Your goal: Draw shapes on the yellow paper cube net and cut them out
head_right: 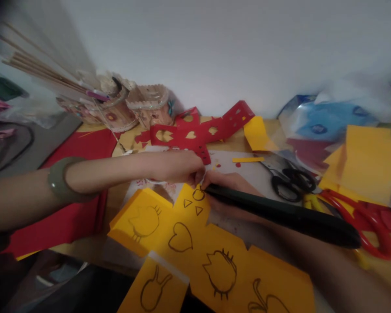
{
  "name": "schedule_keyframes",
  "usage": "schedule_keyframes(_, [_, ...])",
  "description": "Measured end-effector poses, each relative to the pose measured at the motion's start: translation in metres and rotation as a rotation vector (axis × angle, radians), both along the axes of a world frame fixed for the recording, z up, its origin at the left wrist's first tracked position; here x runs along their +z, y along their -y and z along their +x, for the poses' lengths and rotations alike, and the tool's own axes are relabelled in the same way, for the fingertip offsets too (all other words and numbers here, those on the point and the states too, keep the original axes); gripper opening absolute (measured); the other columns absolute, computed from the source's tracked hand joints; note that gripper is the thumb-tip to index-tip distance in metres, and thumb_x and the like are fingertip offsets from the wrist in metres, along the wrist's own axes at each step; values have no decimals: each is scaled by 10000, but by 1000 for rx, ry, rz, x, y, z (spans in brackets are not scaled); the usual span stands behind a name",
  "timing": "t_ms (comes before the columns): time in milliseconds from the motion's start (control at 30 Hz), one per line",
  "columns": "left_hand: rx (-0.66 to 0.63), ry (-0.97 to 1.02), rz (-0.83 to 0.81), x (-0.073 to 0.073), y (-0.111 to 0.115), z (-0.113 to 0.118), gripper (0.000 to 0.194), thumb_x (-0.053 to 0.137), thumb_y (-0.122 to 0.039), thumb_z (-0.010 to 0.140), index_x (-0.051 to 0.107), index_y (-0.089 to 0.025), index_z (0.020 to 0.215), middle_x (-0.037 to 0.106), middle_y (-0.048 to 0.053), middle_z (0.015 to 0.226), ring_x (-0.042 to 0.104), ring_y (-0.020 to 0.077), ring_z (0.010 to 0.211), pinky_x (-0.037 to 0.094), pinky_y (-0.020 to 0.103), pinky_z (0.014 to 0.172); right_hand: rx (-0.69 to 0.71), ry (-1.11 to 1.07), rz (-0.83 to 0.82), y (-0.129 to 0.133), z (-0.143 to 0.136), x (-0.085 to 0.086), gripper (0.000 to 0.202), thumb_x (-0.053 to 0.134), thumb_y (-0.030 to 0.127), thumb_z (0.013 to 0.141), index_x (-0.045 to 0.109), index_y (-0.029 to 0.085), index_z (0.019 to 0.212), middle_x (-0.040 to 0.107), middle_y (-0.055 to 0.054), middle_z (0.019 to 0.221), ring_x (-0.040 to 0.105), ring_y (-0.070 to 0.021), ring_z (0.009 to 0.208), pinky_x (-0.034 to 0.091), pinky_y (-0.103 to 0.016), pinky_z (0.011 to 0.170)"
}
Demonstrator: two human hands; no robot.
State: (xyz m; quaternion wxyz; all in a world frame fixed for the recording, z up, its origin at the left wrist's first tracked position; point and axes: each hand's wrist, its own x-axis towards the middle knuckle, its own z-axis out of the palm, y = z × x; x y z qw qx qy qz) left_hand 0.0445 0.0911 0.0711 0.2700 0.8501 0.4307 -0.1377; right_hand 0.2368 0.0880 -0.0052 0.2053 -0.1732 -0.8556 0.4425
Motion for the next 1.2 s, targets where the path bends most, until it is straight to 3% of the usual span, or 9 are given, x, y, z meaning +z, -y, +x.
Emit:
schedule_keyframes(533, [-10, 10, -42, -6, -4, -1, 183, 618, -81, 793, 719, -196, 894, 696, 2, 825, 595, 136, 694, 332, 222, 541, -16, -24, -7, 4, 1, 3, 64, 581, 212, 860, 519, 219, 846, 542, 53, 688, 439, -92, 557, 352, -218, 498])
schedule_keyframes(900, [-21, -16, -18, -2, -3, -1, 140, 634, -77, 744, 715, -179, 794, 650, 8, 752, 487, 111, 559, 298, 238, 523, -47, -10, -39, 6, 2, 3, 90, 569, 203, 878, 505, 235, 823, 503, 73, 636, 408, -83, 520, 350, -219, 489])
schedule_keyframes(1200, [-49, -1, -18, -3, -5, -2, 173, 604, -83, 737, 714, -176, 834, 653, 14, 756, 501, 123, 564, 295, 240, 497, -20, -20, -37, 2, 3, 0, 49, 577, 203, 872, 544, 231, 849, 557, 48, 703, 453, -100, 558, 369, -235, 509])
